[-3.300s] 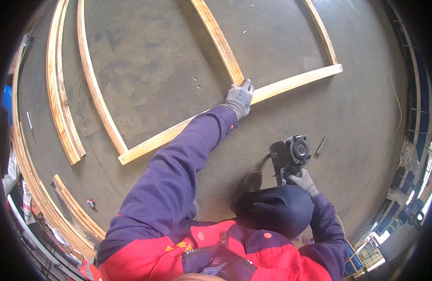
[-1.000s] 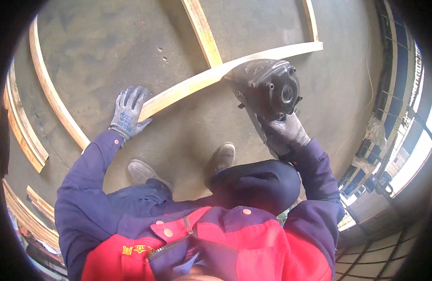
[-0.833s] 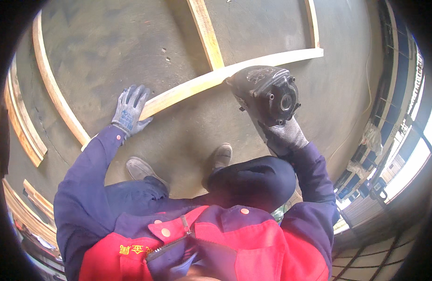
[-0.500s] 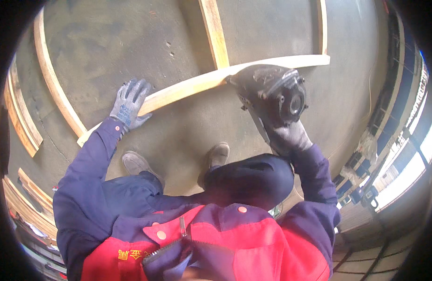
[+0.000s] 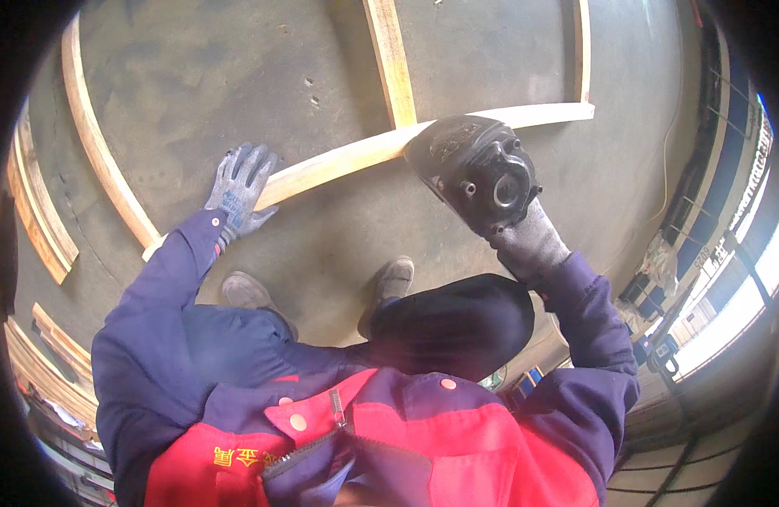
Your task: The person measures and aligns wooden planks to form a rectangular frame with internal cross supports. They use a tape measure to check dimensions and a nail gun to fasten the joints. A second person assists by holding and positioning planks during assembly.
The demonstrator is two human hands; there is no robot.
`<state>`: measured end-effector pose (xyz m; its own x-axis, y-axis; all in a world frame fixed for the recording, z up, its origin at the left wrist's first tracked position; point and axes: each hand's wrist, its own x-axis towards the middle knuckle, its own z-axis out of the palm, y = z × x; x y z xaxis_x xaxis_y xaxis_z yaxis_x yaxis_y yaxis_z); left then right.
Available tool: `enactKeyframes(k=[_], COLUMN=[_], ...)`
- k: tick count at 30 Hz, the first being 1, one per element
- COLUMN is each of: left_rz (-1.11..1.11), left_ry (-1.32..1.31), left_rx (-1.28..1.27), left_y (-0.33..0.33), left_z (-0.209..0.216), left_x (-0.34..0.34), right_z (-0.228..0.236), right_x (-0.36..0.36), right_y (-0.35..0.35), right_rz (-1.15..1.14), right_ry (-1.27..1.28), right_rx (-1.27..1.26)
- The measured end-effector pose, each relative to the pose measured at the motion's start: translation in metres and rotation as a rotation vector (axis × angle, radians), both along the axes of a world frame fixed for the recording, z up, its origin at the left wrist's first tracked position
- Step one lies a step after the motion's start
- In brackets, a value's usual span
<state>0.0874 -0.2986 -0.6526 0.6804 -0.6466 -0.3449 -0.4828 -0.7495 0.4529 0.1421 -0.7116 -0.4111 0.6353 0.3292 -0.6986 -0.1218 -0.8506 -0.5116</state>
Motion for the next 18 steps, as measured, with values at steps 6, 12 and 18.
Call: enactKeyframes(k=[6,12,18], left_rz=[0.025,0.020,0.105], left_ry=[0.009,-0.041,-0.036], left_rx=[-0.050,-0.053,-0.372], left_y=[0.002,0.000,-0.002], left_z=[-0.001,0.001,0.013], left_x=[-0.001,-0.002,0.006], right_z=[-0.008,-0.017,-0.017], right_x=[-0.009,-0.031,-0.051], right_y=[-0.009,-0.032,-0.020], right_rz=[0.512,0.281,-0.579], right_ry=[-0.266,-0.165,0.134], right_rx=[-0.124,-0.030,0.030])
